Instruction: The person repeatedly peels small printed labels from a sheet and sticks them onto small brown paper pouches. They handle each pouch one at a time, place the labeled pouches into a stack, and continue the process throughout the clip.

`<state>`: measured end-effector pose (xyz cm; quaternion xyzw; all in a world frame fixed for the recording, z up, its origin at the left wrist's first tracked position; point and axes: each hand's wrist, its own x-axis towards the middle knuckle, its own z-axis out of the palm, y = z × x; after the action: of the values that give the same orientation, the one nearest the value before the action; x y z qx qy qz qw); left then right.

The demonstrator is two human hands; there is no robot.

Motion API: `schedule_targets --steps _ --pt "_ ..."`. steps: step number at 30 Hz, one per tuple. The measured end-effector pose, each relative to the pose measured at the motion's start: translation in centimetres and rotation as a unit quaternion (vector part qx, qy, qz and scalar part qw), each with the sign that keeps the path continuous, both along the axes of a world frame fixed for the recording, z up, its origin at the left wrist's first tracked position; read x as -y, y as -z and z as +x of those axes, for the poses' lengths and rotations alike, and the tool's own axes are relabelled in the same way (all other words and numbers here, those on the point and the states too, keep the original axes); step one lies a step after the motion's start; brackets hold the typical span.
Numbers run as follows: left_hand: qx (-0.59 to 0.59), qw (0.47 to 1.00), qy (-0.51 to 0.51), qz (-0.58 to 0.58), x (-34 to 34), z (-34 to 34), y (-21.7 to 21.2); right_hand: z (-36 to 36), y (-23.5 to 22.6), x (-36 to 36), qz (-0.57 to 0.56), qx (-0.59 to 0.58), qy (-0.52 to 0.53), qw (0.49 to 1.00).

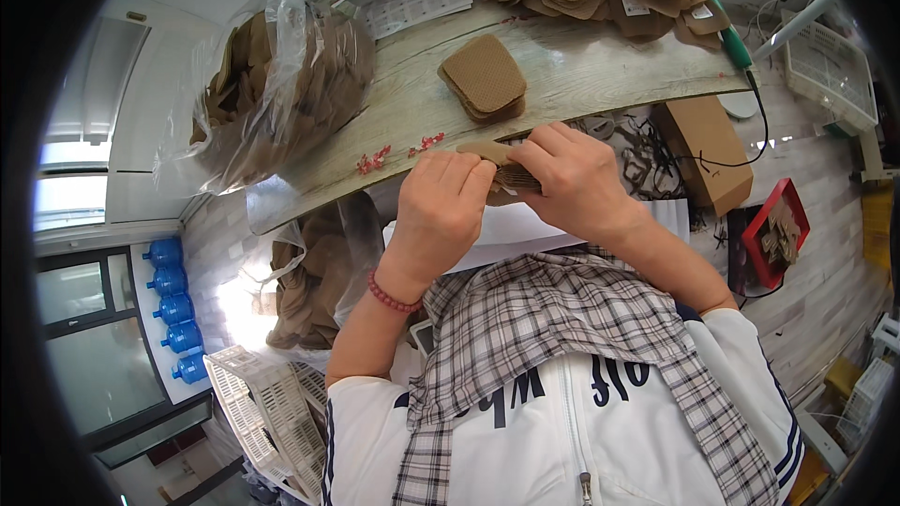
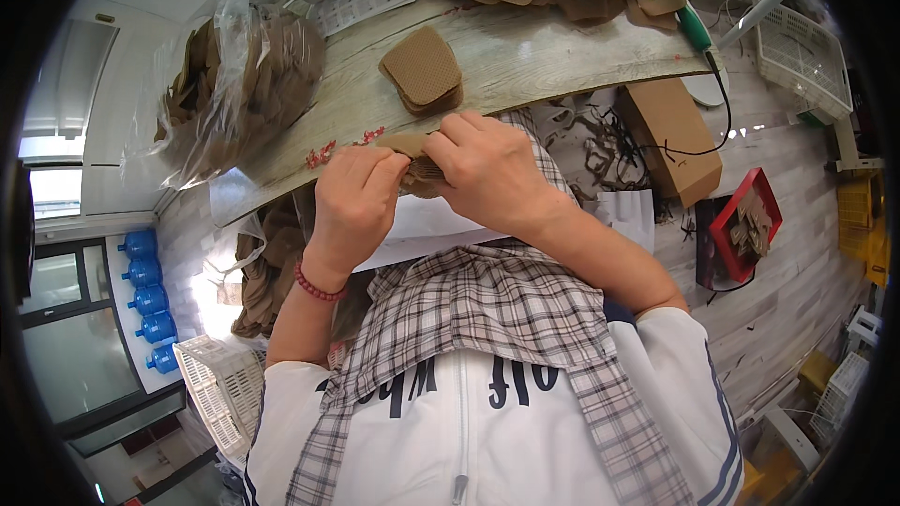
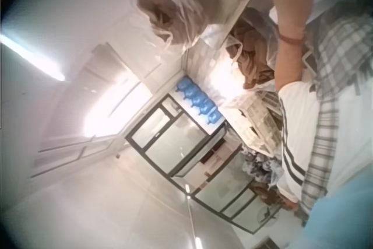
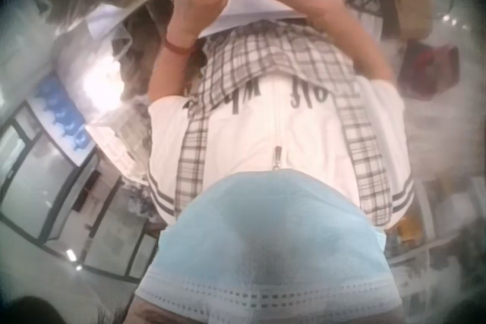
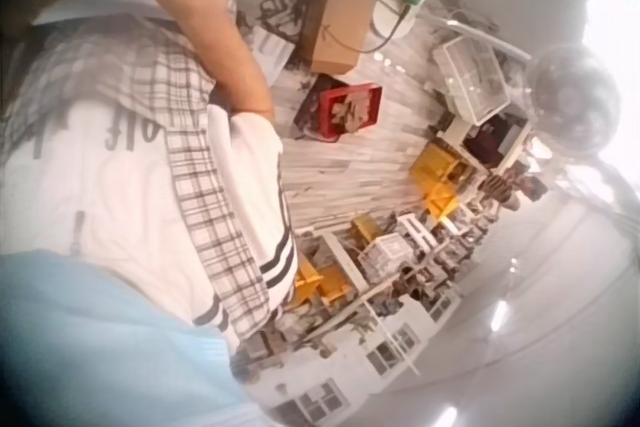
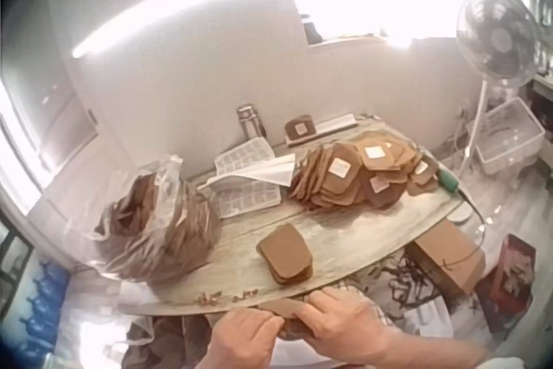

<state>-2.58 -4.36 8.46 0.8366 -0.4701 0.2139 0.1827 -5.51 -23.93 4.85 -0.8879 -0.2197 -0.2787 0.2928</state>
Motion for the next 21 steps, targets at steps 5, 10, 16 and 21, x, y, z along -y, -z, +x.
schedule_targets --steps 5,10,16,21 --pt "0.028 0.997 0.015 0.071 -0.1 0.2 -0.5 -0.1 -0.2 -0.2 -0.009 -0.017 0.006 1.0" --pt "0.045 0.997 0.018 0.063 0.1 0.5 -0.2 -0.2 -0.2 -0.4 -0.002 -0.033 0.018 0.999" --pt "0.0 1.0 -0.01 0.011 0.5 0.3 0.3 -0.5 -0.5 -0.4 0.006 -0.029 0.021 0.999" --pt "0.011 0.996 -0.041 -0.072 0.9 0.3 1.4 -0.5 -0.5 -0.5 0.047 -0.034 0.044 0.997"
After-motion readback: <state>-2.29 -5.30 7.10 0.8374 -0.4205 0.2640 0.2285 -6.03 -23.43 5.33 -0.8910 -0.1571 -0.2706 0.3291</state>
